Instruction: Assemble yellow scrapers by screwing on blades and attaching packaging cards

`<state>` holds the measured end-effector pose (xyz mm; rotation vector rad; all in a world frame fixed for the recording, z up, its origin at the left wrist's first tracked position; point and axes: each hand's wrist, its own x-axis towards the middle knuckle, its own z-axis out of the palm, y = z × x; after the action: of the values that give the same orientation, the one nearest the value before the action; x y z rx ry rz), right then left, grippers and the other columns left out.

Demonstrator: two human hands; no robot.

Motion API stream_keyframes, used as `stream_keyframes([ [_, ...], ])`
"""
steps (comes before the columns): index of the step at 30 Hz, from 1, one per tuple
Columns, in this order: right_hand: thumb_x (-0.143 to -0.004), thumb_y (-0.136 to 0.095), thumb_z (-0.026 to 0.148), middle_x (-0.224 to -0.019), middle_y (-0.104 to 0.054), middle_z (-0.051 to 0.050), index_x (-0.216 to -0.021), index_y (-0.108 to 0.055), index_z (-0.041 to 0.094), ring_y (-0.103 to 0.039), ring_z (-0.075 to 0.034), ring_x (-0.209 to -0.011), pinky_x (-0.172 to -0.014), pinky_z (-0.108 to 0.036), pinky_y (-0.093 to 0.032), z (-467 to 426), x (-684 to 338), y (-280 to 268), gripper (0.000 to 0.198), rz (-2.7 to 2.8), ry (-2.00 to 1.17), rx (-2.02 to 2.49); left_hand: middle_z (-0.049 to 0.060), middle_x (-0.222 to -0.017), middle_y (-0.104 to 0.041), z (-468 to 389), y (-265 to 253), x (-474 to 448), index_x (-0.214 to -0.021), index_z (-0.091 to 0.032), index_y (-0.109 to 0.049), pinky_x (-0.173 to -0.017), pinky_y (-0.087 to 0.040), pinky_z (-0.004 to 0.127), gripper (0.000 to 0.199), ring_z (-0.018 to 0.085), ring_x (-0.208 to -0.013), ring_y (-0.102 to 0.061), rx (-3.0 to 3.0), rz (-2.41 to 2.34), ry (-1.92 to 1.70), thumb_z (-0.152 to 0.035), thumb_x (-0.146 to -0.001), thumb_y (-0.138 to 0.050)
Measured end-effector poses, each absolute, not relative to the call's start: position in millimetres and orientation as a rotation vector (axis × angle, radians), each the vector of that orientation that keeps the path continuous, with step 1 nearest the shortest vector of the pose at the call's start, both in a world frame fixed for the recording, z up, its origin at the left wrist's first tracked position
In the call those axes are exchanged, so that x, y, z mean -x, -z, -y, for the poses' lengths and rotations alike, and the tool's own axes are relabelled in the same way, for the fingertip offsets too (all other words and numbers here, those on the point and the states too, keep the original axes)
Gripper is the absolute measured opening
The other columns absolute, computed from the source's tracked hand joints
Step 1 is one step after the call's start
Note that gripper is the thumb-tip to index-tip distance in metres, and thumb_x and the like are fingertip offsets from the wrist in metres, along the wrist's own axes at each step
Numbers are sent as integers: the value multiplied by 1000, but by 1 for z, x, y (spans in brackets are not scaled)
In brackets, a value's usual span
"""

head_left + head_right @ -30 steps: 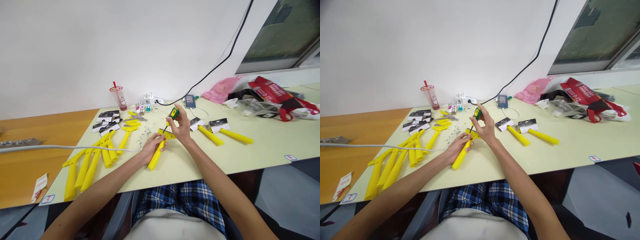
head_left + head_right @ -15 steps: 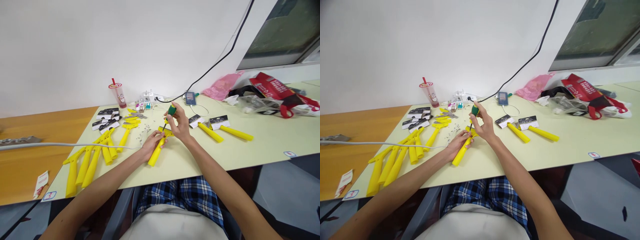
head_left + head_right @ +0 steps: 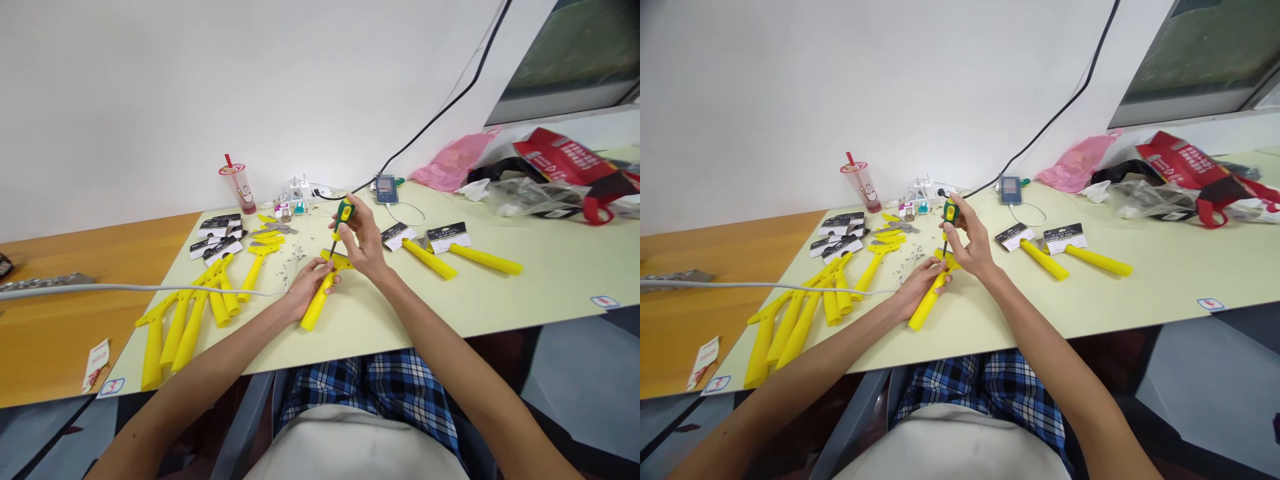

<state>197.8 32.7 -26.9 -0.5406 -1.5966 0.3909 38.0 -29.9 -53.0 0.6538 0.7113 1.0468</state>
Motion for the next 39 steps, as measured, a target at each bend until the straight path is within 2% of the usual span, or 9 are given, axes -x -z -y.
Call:
stream_keyframes([
  [4,-113,-54,49,-126,-71,-9,-168,-37,38,-78,-24,-100,-88,-45,-70,-33,-194,30,59,1616,-479,511,4,-98,-66,29,54,-37,-92,-18,-57,-46,-40,17,45,11,-73,-67,-641,-712,-1061,-26,-76,-98],
  [9,-104,-71,50,-118,-69,-6,-159,-50,38,-72,-20,-87,-78,-39,-68,-43,-194,35,60,1504,-376,567,3,-96,-65,29,54,-37,-93,-18,-57,-46,-40,17,46,12,-73,-68,-645,-713,-1050,-26,-74,-98],
  [12,-102,-73,54,-118,-69,-6,-157,-51,37,-68,-18,-81,-75,-38,-67,-44,-196,35,61,1480,-347,576,3,-96,-65,29,54,-38,-94,-19,-56,-45,-40,17,47,12,-73,-68,-641,-713,-1055,-25,-73,-98],
  [17,-112,-56,51,-126,-69,-9,-164,-39,37,-77,-23,-100,-88,-44,-69,-35,-195,29,57,1579,-491,482,4,-102,-68,27,54,-36,-94,-19,-56,-46,-42,16,47,11,-72,-68,-619,-682,-1064,-23,-73,-98],
  [20,-111,-61,47,-131,-67,-9,-162,-42,39,-77,-24,-105,-88,-44,-70,-34,-192,29,56,1564,-473,466,3,-99,-67,27,54,-35,-93,-18,-58,-45,-42,16,45,10,-71,-68,-619,-692,-1064,-24,-75,-98],
  [26,-102,-75,49,-122,-66,-7,-155,-52,37,-73,-23,-95,-85,-43,-70,-41,-195,34,59,1489,-327,592,4,-100,-68,30,53,-37,-92,-18,-57,-45,-41,16,42,10,-72,-67,-615,-707,-1035,-26,-78,-96],
  [33,-109,-61,55,-121,-69,-7,-159,-47,40,-77,-25,-100,-88,-46,-72,-33,-195,28,54,1516,-483,515,2,-94,-64,29,52,-37,-93,-18,-57,-45,-40,16,45,11,-72,-67,-637,-723,-1040,-29,-77,-98],
  [39,-104,-70,57,-123,-68,-7,-154,-52,38,-76,-23,-99,-86,-41,-71,-38,-192,32,57,1454,-398,549,4,-100,-66,28,52,-36,-93,-18,-57,-46,-40,17,45,11,-73,-66,-626,-733,-1061,-28,-77,-98],
])
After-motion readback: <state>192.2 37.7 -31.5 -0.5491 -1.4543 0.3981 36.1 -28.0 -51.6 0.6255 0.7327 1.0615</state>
